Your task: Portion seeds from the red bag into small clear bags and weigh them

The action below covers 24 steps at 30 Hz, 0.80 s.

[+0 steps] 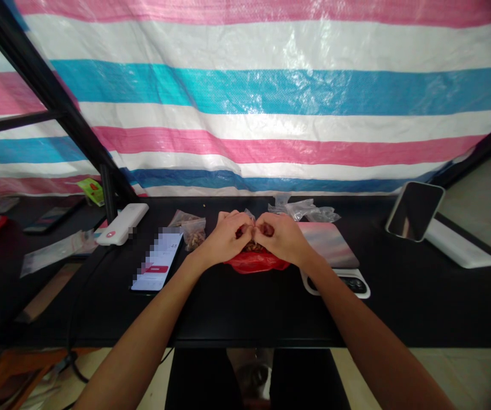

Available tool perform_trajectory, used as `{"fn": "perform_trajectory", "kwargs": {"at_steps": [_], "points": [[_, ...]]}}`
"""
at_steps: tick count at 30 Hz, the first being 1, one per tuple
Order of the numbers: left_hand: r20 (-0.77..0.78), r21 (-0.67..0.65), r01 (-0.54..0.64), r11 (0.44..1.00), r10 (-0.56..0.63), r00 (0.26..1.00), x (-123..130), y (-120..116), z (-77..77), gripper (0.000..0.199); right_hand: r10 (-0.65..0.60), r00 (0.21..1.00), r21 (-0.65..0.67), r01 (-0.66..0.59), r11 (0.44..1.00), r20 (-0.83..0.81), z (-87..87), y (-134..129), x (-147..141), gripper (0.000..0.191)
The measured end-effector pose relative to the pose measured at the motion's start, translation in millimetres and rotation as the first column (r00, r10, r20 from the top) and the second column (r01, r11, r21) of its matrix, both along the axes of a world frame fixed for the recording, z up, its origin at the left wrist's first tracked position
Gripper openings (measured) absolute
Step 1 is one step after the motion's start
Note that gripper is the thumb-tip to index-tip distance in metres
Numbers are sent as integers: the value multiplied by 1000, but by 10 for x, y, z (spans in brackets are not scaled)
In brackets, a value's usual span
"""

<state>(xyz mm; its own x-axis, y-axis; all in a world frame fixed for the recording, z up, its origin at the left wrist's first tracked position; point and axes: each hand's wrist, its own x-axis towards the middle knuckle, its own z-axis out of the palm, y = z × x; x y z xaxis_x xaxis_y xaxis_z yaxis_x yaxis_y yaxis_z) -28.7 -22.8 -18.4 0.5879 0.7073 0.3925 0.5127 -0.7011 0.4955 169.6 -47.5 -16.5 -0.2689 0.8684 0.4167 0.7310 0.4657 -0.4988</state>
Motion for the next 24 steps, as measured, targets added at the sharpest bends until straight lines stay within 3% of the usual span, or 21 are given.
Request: {"fn": "perform_trajectory", "kwargs": {"at_steps": [4,8,11,16,18,24], "points": [[-105,187,-47,981,67,992,7,-23,14,14,-129,985,157,110,981,114,31,-19,1,13],[-123,269,-39,962,74,990,-13,-24,20,13,-166,978,88,156,984,127,51,-36,17,13],[-99,208,33,978,-13,995,-12,-34,19,12,-136,990,-5,137,991,39,65,-27,46,35],[-24,120,202,972,-201,979,22,-49,-3,12,-203,968,-36,200,979,-144,60,32,130,44],[14,106,234,967,-236,972,30,-60,-11,16,-177,954,-51,170,984,-242,42,55,150,51],[196,-66,18,998,-5,981,33,-85,-54,28,44,863,-65,-88,994,-503,18,53,102,47]]}}
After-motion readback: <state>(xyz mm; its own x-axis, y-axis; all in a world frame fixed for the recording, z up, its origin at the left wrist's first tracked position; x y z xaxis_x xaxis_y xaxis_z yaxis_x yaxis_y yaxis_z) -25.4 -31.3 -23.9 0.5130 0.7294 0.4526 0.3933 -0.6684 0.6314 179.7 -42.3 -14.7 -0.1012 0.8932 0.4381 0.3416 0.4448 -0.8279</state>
